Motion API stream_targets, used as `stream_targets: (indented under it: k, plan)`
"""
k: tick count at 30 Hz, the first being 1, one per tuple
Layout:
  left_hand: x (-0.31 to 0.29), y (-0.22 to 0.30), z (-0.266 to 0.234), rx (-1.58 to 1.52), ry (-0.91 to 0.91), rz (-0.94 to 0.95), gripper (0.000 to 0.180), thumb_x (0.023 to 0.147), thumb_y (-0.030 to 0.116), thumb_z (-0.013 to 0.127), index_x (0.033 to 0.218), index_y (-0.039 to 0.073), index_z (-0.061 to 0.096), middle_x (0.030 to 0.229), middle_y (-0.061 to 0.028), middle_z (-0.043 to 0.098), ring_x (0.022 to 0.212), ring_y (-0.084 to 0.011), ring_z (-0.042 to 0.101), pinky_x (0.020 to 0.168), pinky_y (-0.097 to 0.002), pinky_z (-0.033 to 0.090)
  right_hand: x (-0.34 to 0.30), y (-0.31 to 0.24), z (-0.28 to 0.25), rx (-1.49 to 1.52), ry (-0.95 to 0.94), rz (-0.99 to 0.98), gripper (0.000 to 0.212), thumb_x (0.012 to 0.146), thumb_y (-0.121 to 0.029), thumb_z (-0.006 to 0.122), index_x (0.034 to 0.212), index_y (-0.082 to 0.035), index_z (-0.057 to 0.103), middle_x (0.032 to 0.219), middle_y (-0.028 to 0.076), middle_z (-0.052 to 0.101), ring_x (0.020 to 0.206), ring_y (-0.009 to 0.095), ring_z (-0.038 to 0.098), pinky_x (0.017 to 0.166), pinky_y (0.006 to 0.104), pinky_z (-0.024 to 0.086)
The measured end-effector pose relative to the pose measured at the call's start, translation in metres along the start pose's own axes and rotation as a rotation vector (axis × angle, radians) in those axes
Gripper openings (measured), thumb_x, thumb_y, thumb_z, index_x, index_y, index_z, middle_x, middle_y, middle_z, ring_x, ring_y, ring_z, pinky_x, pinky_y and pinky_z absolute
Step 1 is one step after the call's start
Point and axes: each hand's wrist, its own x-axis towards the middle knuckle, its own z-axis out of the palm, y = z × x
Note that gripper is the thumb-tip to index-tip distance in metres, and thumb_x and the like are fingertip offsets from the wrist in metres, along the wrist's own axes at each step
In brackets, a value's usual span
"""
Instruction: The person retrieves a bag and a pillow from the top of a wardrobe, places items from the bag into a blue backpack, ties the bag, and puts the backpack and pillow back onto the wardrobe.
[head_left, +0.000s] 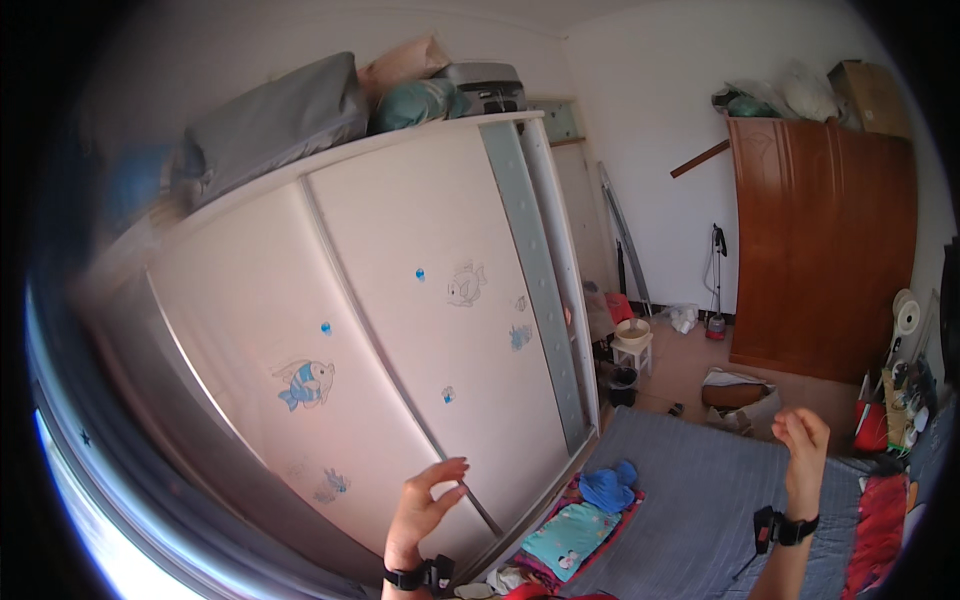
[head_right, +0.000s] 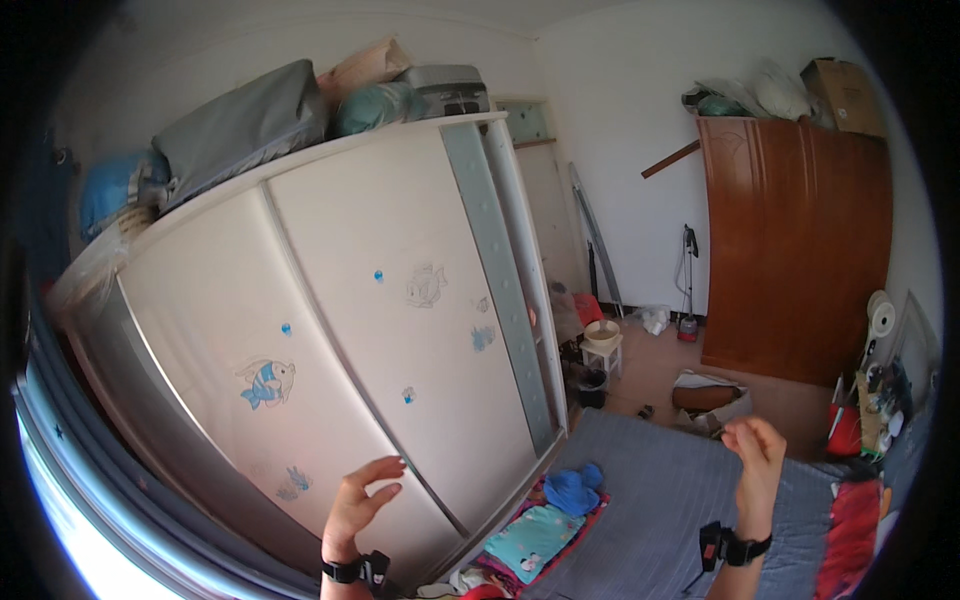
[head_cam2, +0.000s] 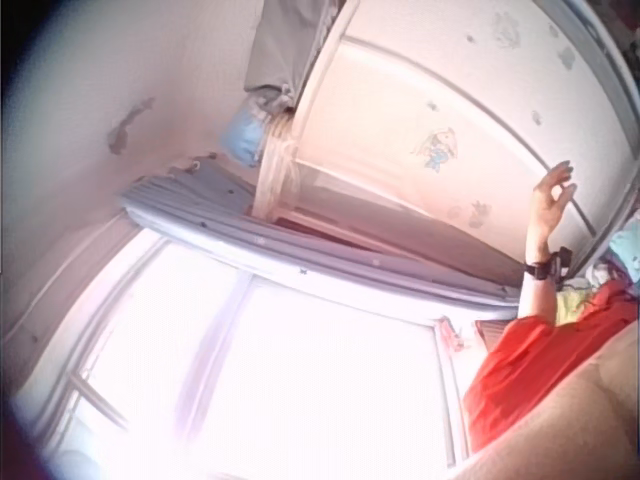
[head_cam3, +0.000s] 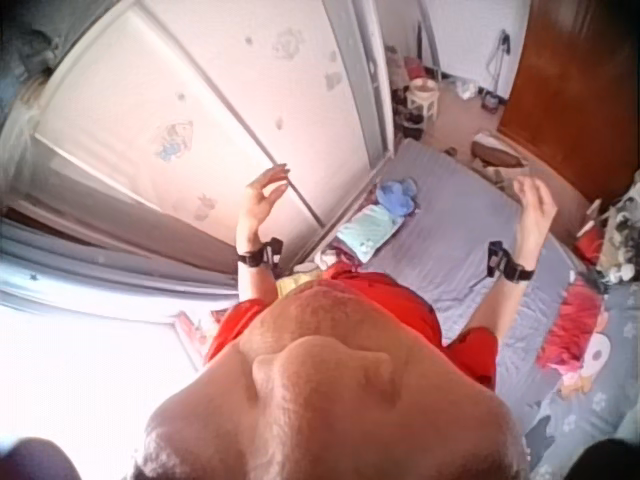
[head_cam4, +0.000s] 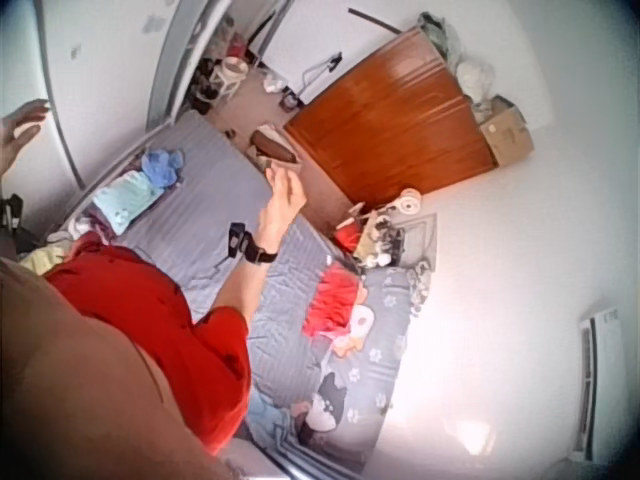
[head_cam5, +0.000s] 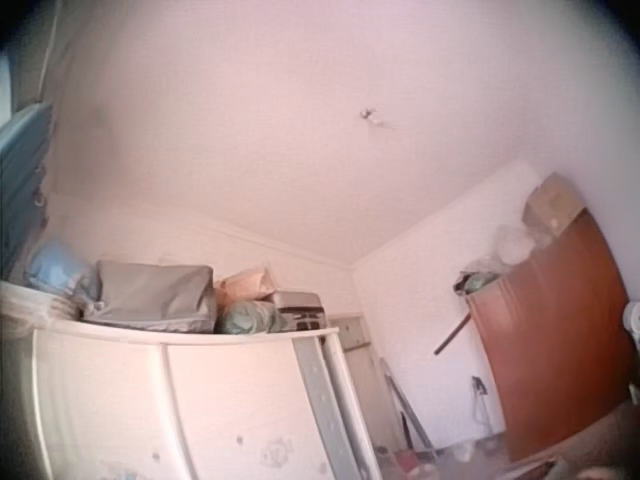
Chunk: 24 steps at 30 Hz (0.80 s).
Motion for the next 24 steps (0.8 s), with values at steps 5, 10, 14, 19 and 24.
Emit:
stream_targets:
  k: [5,10,14,19,24]
  plan:
    - [0.010,-0.002,0.027,-0.029,-0.072,-0.021,0.036,0.081,0.006,0.069,0.117,0.002,0.061,0.105,-0.0104,0.068,0.096,-0.0192,0.065,0.083,-0.0301,0.050,-0.010,0.012,-0.039,-0.084,0.080,0.038,0.016,0.090,-0.014,0.058,0.082,-0.001,0.062,0.078,0.002,0.060,0.073,0.009,0.056,0.068,0.0230,0.047]
    - [0.039,-0.014,0.044,-0.023,-0.147,-0.015,0.038,0.083,0.008,0.068,0.119,0.004,0.059,0.107,-0.0099,0.067,0.097,-0.0191,0.065,0.083,-0.0309,0.050,-0.014,0.040,-0.054,-0.051,0.130,0.022,0.018,0.090,-0.014,0.057,0.077,-0.002,0.060,0.076,0.003,0.059,0.070,0.009,0.055,0.066,0.0222,0.044]
    - [0.062,-0.042,0.067,-0.064,-0.211,-0.076,0.038,0.083,0.003,0.066,0.121,0.002,0.058,0.108,-0.0100,0.067,0.098,-0.0189,0.064,0.084,-0.0297,0.050,0.004,0.056,-0.047,-0.068,0.124,0.054,0.018,0.090,-0.013,0.058,0.075,-0.003,0.059,0.074,0.002,0.059,0.068,0.009,0.054,0.065,0.0224,0.044]
    - [0.106,-0.078,0.087,-0.104,-0.228,-0.090,0.039,0.084,0.004,0.065,0.122,0.000,0.056,0.109,-0.0104,0.066,0.097,-0.0182,0.065,0.085,-0.0291,0.050,0.046,0.084,-0.036,-0.133,0.115,0.035,0.019,0.090,-0.018,0.059,0.075,-0.006,0.058,0.072,0.000,0.056,0.063,0.008,0.051,0.058,0.0209,0.040]
    - [0.171,-0.074,0.060,-0.106,-0.214,-0.064,0.037,0.084,0.003,0.065,0.120,0.000,0.057,0.108,-0.0108,0.066,0.096,-0.0180,0.065,0.084,-0.0286,0.050,0.084,0.086,0.010,-0.181,0.076,0.040,0.019,0.090,-0.018,0.059,0.076,-0.006,0.058,0.072,0.000,0.056,0.063,0.010,0.053,0.060,0.0215,0.043]
